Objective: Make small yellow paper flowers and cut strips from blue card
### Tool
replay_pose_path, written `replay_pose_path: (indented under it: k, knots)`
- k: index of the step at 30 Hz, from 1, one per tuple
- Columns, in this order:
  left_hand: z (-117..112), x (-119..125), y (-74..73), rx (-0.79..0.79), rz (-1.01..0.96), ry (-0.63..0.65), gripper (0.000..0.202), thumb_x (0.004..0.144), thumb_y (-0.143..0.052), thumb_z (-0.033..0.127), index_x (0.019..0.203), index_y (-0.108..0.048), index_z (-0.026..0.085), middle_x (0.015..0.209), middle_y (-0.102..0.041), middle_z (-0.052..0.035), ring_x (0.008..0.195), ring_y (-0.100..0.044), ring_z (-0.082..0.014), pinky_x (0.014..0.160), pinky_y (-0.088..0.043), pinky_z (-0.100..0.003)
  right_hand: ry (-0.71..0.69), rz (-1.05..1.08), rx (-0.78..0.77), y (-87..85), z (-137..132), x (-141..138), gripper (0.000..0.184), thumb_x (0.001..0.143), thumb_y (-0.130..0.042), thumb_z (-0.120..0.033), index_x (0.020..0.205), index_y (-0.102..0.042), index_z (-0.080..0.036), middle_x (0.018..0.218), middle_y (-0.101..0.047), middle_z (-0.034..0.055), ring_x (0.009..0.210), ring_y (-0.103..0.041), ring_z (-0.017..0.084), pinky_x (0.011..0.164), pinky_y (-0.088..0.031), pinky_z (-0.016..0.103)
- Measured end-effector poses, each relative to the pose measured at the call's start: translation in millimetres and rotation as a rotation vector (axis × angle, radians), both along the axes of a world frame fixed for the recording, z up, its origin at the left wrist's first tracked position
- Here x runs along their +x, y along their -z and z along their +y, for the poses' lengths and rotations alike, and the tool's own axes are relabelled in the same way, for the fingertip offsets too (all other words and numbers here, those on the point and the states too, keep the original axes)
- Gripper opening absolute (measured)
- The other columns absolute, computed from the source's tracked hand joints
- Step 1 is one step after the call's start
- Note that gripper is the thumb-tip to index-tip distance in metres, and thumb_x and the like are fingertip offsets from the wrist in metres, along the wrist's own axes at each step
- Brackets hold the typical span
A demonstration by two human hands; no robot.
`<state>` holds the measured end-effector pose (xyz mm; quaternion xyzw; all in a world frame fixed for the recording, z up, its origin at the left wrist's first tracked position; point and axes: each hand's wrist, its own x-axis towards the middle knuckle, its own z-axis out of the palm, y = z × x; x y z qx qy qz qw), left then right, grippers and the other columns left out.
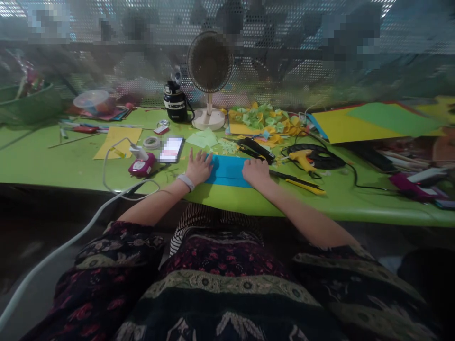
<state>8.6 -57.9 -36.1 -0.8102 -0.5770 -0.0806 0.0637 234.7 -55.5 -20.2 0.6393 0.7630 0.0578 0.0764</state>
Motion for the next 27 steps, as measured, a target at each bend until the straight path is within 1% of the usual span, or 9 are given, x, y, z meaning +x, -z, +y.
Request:
replay_pose_path:
  k: [3, 6, 10, 17, 19, 22, 23, 25, 27]
  knots:
    - [-3, -11, -0.2, -0.054, 0.016, -0.032, 0.060, 0.104, -0.029, 0.040, 0.157, -0.033, 0.013, 0.162, -0.034, -0.0199, 0.153, -0.024, -0.0355, 0.123, 0.000, -0.063, 0.005, -0.008, 0.007, -0.2, -1, 8, 0.046, 0.096, -0.025, -0.013, 0.127, -0.057, -0.002, 0.128, -0.060, 0.0314, 0.110, -0.058, 0.037, 0.090, -0.040, 0.048]
    - [-6, -19, -3.1, -0.097, 0.038, -0.067, 0.062, 0.104, -0.027, 0.044, 0.159, -0.031, 0.014, 0.164, -0.030, -0.0189, 0.155, -0.020, -0.0343, 0.124, 0.001, -0.061, 0.005, -0.020, 0.015, -0.8, -4, 13, 0.047, 0.097, -0.024, -0.015, 0.129, -0.055, -0.001, 0.129, -0.059, 0.0319, 0.111, -0.058, 0.037, 0.089, -0.040, 0.048]
    - [-10, -30, -4.2, -0.106, 0.065, -0.087, 0.063, 0.105, -0.028, 0.046, 0.159, -0.030, 0.016, 0.164, -0.030, -0.0179, 0.156, -0.019, -0.0327, 0.124, 0.001, -0.058, 0.006, -0.031, 0.020, -2.5, -6, 13, 0.046, 0.098, -0.024, -0.018, 0.129, -0.054, -0.001, 0.128, -0.060, 0.0317, 0.111, -0.058, 0.037, 0.090, -0.039, 0.048]
    - [-10, -47, 3.9, -0.100, 0.074, -0.088, 0.062, 0.103, -0.033, 0.049, 0.156, -0.039, 0.017, 0.162, -0.035, -0.0167, 0.155, -0.021, -0.0331, 0.124, -0.002, -0.053, -0.067, -0.047, 0.004, -4.6, -9, 25, 0.045, 0.100, -0.028, -0.024, 0.126, -0.056, -0.002, 0.126, -0.061, 0.0301, 0.111, -0.059, 0.038, 0.091, -0.041, 0.049]
    - [-11, -46, -2.8, -0.100, 0.077, -0.058, 0.061, 0.103, -0.037, 0.046, 0.155, -0.039, 0.016, 0.163, -0.033, -0.0173, 0.154, -0.022, -0.0342, 0.124, -0.003, -0.055, -0.095, -0.062, 0.030, -11.1, -14, 32, 0.044, 0.100, -0.030, -0.024, 0.125, -0.057, 0.000, 0.123, -0.062, 0.0302, 0.111, -0.060, 0.039, 0.091, -0.041, 0.049]
    - [-13, -37, -24.6, -0.025, 0.023, -0.011, 0.062, 0.097, -0.052, 0.040, 0.153, -0.042, 0.015, 0.165, -0.028, -0.0177, 0.154, -0.023, -0.0350, 0.124, -0.012, -0.053, -0.121, -0.024, 0.100, -30.7, -19, 35, 0.039, 0.100, -0.035, -0.023, 0.123, -0.058, -0.002, 0.121, -0.064, 0.0286, 0.110, -0.061, 0.038, 0.088, -0.043, 0.045]
    - [-13, -32, -33.1, -0.001, -0.027, -0.004, 0.061, 0.094, -0.056, 0.038, 0.149, -0.045, 0.015, 0.164, -0.031, -0.0183, 0.152, -0.027, -0.0345, 0.123, -0.019, -0.050, -0.119, 0.026, 0.115, -38.8, -18, 33, 0.037, 0.100, -0.038, -0.025, 0.121, -0.060, -0.004, 0.120, -0.065, 0.0266, 0.109, -0.062, 0.037, 0.086, -0.044, 0.043]
    - [-12, -20, -47.0, -0.020, -0.153, -0.012, 0.044, 0.094, -0.055, 0.032, 0.134, -0.059, 0.014, 0.147, -0.053, -0.0184, 0.138, -0.047, -0.0319, 0.112, -0.037, -0.043, -0.099, 0.192, 0.063, -53.3, -13, 21, 0.028, 0.099, -0.048, -0.033, 0.110, -0.063, -0.012, 0.112, -0.070, 0.0195, 0.101, -0.065, 0.032, 0.078, -0.046, 0.035]
    - [-8, -7, -53.3, -0.207, -0.276, -0.004, 0.031, 0.093, -0.055, 0.030, 0.116, -0.067, 0.014, 0.116, -0.071, -0.0143, 0.107, -0.066, -0.0261, 0.092, -0.050, -0.035, -0.080, 0.394, -0.132, -62.2, -5, 3, 0.021, 0.097, -0.056, -0.037, 0.095, -0.063, -0.017, 0.096, -0.074, 0.0116, 0.085, -0.068, 0.023, 0.070, -0.046, 0.028]
